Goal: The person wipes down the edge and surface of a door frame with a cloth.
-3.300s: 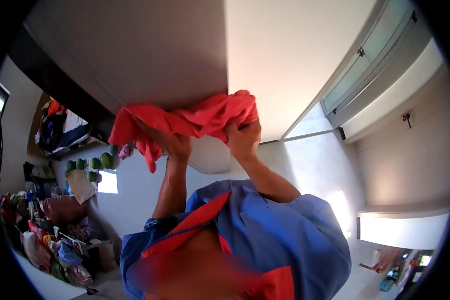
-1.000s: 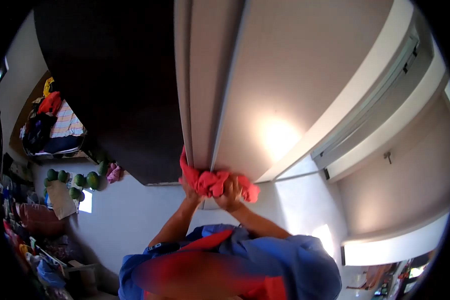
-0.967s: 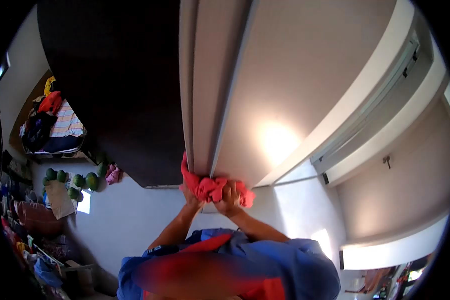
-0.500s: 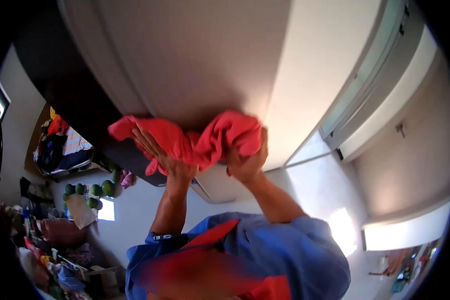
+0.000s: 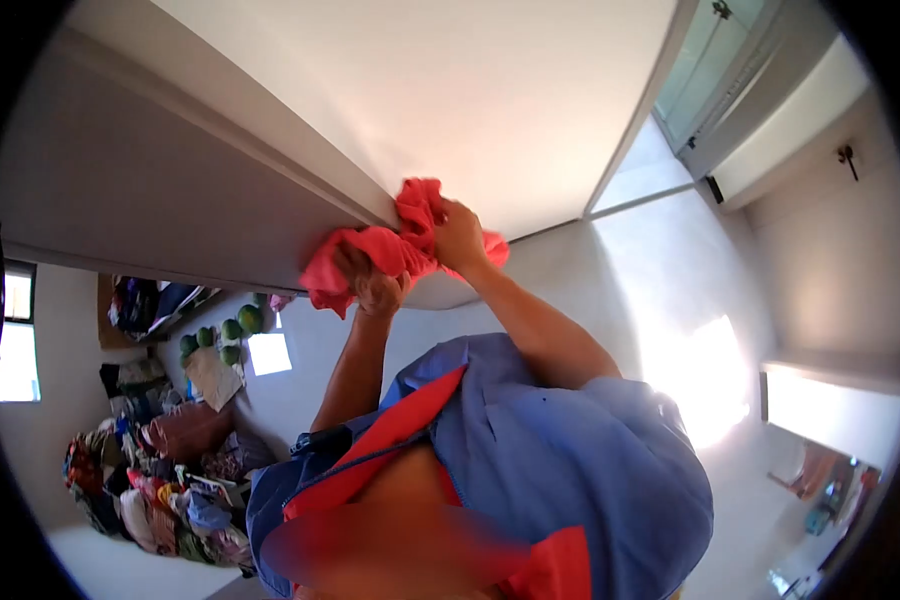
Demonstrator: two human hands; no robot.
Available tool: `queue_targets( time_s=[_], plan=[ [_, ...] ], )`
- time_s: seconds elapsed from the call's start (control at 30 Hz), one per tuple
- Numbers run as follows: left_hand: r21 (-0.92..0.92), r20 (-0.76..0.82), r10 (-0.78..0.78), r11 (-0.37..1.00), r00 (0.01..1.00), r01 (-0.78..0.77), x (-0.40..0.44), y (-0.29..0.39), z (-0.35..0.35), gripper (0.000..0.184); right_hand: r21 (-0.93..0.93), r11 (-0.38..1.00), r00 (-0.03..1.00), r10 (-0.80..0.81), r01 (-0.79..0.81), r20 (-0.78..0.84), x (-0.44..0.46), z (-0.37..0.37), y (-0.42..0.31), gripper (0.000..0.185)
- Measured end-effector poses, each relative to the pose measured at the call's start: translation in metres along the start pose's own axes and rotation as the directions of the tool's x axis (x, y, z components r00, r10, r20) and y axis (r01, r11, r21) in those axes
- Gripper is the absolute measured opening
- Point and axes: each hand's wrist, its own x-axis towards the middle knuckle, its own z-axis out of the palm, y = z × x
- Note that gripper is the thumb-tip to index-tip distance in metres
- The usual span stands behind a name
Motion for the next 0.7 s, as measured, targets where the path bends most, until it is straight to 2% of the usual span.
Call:
queue_targets(
  time_s=[0.03,0.1,0.13,0.2,0.23,0.27,0.3,0.33,0.4,0.43,0.5,0.53,0.57,0.6,0.63,0.67,0.7],
  plan=[
    [0.019,-0.013,-0.048,0.999,0.999,0.049,0.011,-0.007,-0.011,0.050,0.032,0.999,0.999,-0.030,0.029,0.030,0.006,0.009,-0.003,0.041],
    [0.037,0.014,-0.111,0.993,0.994,0.111,0.014,-0.003,-0.021,0.045,0.065,0.993,0.995,0.101,-0.101,-0.007,-0.014,0.010,-0.001,0.045],
    [0.050,0.022,-0.120,0.992,0.993,0.119,0.022,-0.005,-0.033,0.045,0.068,0.992,0.995,0.103,-0.103,0.011,-0.018,0.010,-0.014,0.045],
    [0.034,-0.034,-0.110,0.993,0.993,0.112,0.053,-0.016,-0.046,0.048,0.109,0.994,0.997,-0.026,0.033,-0.072,-0.015,0.001,-0.045,0.036],
    [0.086,-0.049,-0.087,0.992,0.995,0.091,0.074,-0.022,-0.064,0.051,0.106,0.994,0.998,-0.029,0.036,-0.062,-0.016,-0.001,-0.062,0.036],
    [0.138,-0.066,-0.066,0.988,0.996,0.075,0.102,-0.026,-0.083,0.056,0.226,0.967,0.993,-0.109,0.119,-0.054,-0.017,-0.005,-0.082,0.034],
    [0.150,-0.219,-0.078,0.982,0.973,0.112,0.138,-0.031,-0.099,0.061,0.341,0.918,0.980,-0.192,0.200,-0.055,-0.018,-0.009,-0.105,0.033],
    [0.167,-0.377,-0.086,0.973,0.922,0.159,0.164,-0.039,-0.114,0.067,0.271,0.805,0.849,-0.498,0.528,-0.177,-0.019,-0.016,-0.141,0.035],
    [0.144,-0.400,-0.102,0.975,0.911,0.172,0.173,-0.045,-0.132,0.071,0.176,0.707,0.728,-0.655,0.685,-0.203,-0.022,-0.013,-0.160,0.040],
    [0.130,-0.429,-0.118,0.973,0.896,0.190,0.173,-0.052,-0.138,0.074,0.181,0.688,0.712,-0.678,0.703,-0.185,-0.022,-0.010,-0.170,0.040],
    [0.163,-0.394,-0.156,0.958,0.906,0.236,0.147,-0.052,-0.136,0.075,-0.092,0.545,0.504,-0.818,0.833,-0.277,-0.038,-0.005,-0.182,0.047],
    [0.203,-0.384,-0.192,0.937,0.903,0.285,0.135,-0.056,-0.127,0.076,-0.094,0.504,0.467,-0.844,0.859,-0.263,-0.034,0.002,-0.176,0.047],
    [0.204,-0.411,-0.190,0.934,0.892,0.293,0.118,-0.060,-0.121,0.076,-0.200,0.462,0.416,-0.879,0.864,-0.234,-0.034,0.015,-0.157,0.048],
    [0.114,-0.383,-0.207,0.957,0.900,0.268,0.096,-0.057,-0.116,0.074,-0.299,0.437,0.389,-0.897,0.848,-0.208,-0.043,0.028,-0.135,0.049],
    [0.026,-0.400,-0.216,0.969,0.891,0.247,0.094,-0.068,-0.107,0.073,-0.311,0.391,0.345,-0.919,0.867,-0.193,-0.035,0.042,-0.121,0.049],
    [0.026,-0.425,-0.218,0.967,0.879,0.252,0.096,-0.079,-0.112,0.073,-0.294,0.394,0.351,-0.917,0.870,-0.191,-0.036,0.059,-0.107,0.046],
    [0.083,-0.353,-0.172,0.973,0.920,0.214,0.097,-0.083,-0.123,0.072,-0.273,0.423,0.378,-0.903,0.864,-0.202,-0.042,0.069,-0.100,0.043]
  ],
)
